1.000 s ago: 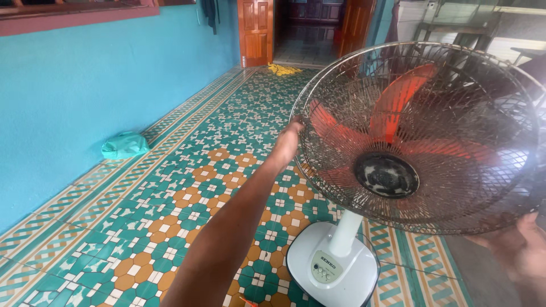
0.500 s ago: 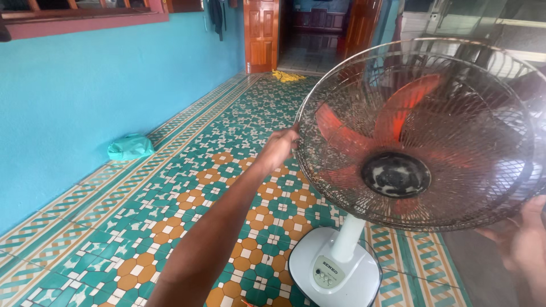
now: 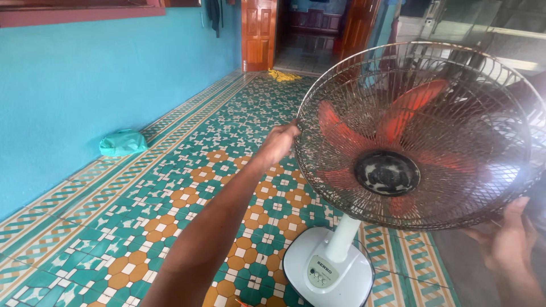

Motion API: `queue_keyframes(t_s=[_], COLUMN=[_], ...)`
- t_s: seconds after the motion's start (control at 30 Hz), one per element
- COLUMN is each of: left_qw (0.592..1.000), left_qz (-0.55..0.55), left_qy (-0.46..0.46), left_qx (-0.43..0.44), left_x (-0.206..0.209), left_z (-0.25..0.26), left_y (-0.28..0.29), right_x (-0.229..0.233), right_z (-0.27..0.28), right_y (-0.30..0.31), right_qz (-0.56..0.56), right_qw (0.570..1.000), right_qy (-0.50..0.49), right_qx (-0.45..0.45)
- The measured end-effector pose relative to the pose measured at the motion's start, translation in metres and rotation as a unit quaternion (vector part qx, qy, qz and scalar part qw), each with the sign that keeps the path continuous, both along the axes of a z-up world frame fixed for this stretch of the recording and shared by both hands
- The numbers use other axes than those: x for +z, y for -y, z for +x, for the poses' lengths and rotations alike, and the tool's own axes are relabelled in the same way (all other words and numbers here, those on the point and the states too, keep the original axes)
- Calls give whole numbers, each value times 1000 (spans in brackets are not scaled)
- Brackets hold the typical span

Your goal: The person assembles a standing fan by attaching the rear motor housing, mounting the front grille, installing the orange fan blade, and securing the front grille. The person then adjusts the fan head and positions the unit on the floor.

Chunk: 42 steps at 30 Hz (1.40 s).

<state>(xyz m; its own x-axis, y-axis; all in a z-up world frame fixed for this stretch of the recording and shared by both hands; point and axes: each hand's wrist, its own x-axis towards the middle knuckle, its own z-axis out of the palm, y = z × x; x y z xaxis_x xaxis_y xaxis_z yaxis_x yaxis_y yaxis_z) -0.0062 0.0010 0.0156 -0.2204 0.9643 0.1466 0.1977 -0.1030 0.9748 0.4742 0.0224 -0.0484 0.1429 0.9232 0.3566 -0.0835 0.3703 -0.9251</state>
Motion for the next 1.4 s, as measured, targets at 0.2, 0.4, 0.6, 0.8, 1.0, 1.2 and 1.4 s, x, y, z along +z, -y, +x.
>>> queue_keyframes(t_s=[0.2,0.4,0.6,0.8,1.0,1.2,1.4], left_qw=[999,998,999,994,996,996,997], left_qz=[23,-2,-8,52,86,49,46], left_qy=[-24,-58,-45,-90,14,78,64], left_qx=[-17,-21,-15,17,3,-14,-8], left_x=[0,6,12,-7,-24,-22,-23], left_z=[-6,5,6,-4,-15,-15,-10], left_y=[4,11,2,-23,-37,-33,-30], right_x=[-10,-19,-24,-33,-44,-42,-39], right_z=[-1,4,-3,-6,-13,-12,-6], right_y=[-4,3,-3,-8,1,4,5], right_qz=[18,22,3,-33,-20,-21,-1], right_qw=[1000,999,999,996,997,997,997], right_qy=[-16,-4,-37,-69,-75,-70,-64], right_qx=[-4,-24,-40,-54,-17,-36,-42])
